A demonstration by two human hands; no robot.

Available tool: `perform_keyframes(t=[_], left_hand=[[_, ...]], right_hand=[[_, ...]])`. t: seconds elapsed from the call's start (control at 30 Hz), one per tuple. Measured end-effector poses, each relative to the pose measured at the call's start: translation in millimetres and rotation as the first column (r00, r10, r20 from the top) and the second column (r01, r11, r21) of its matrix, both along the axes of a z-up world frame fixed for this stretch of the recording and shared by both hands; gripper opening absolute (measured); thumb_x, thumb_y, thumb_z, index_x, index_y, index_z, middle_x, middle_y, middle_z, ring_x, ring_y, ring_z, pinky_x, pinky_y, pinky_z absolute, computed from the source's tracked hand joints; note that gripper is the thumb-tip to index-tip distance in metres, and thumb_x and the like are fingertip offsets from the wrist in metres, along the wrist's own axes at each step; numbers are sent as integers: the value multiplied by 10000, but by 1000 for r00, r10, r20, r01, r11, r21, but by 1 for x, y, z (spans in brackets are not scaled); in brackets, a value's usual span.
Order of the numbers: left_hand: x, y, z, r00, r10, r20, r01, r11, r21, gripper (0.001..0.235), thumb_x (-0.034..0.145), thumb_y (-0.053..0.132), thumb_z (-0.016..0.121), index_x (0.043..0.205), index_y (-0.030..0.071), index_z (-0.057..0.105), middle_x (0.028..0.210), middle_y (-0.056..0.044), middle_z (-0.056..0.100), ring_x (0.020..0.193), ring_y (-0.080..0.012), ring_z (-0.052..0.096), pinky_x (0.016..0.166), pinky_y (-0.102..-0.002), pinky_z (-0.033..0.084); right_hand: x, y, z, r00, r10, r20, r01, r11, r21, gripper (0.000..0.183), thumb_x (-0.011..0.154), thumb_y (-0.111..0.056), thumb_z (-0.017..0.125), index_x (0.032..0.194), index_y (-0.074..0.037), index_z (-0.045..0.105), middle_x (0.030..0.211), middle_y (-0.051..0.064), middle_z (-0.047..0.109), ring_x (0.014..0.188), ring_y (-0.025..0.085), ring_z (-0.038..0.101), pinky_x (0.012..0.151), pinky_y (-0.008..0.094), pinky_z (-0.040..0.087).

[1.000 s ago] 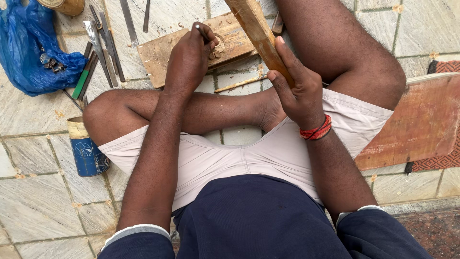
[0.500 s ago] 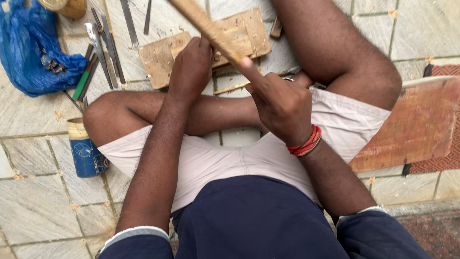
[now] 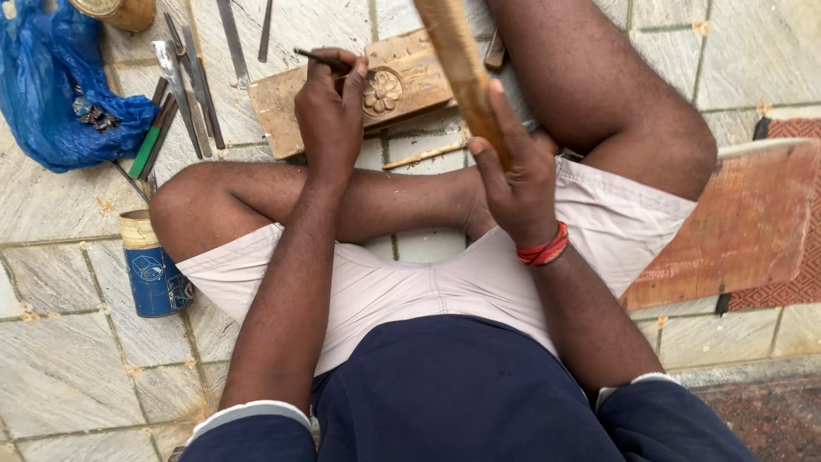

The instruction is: The person carves a floral design into a small rectangular wooden block using a chisel and mallet. They periodically switch tools to brush away wood shavings and inspect the progress.

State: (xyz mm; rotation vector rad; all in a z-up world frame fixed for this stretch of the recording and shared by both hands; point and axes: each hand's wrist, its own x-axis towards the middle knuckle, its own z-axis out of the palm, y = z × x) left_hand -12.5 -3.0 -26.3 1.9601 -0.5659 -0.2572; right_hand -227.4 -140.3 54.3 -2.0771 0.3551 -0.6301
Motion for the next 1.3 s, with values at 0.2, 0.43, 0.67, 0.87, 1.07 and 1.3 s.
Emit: perform_keyframes(t=[0.2,0.43,0.67,0.87,1.07,1.3], left_hand=[[-3,13,3,993,-59,104,63,997,-36,66,1030,92,699,1052,83,639,975,-67,739,921,-154,787,769,-279,671],[-3,10,9,986,-62,153,62,998,1,101,990,35,702,1013,78,613,947,-62,718,900,-149,777,763,-292,652],[-7,8,7,993,-30,117,27,999,31,115,960,31,692,942,87,594,824,-24,705,808,-116,769,682,-285,643],[-1,9,4,995,-50,91,44,997,67,121,962,21,667,936,100,579,811,-19,688,766,-103,746,646,-260,633],[1,11,1,981,-92,171,85,995,44,138,957,7,678,945,98,575,835,-24,694,792,-100,750,656,-256,644],[-6,8,1,953,-174,248,148,982,121,124,985,14,659,1088,44,596,968,-96,695,817,-172,762,670,-299,675]], right_hand=[[-1,-8,0,998,-58,-20,57,998,-26,539,1171,-170,604,1642,-156,342,1358,207,713,1048,179,769,889,329,652],[-1,-5,6,998,-22,-62,19,998,-53,547,1153,-188,658,1635,-131,406,1275,140,741,1049,183,766,928,330,624],[-2,-3,9,999,-8,-43,6,999,-50,533,1157,-182,655,1628,-110,415,1344,152,721,1084,187,764,938,322,631],[-2,-2,17,999,20,-29,-23,995,-102,556,1135,-154,681,1619,-114,409,1383,163,707,1060,191,765,876,306,626],[-4,-3,26,999,43,5,-42,989,-144,559,1137,-130,690,1611,-104,394,1358,167,710,934,183,754,787,293,609],[9,3,44,982,98,165,-3,867,-498,702,978,-112,770,1571,-287,438,711,58,586,585,177,568,525,357,449]])
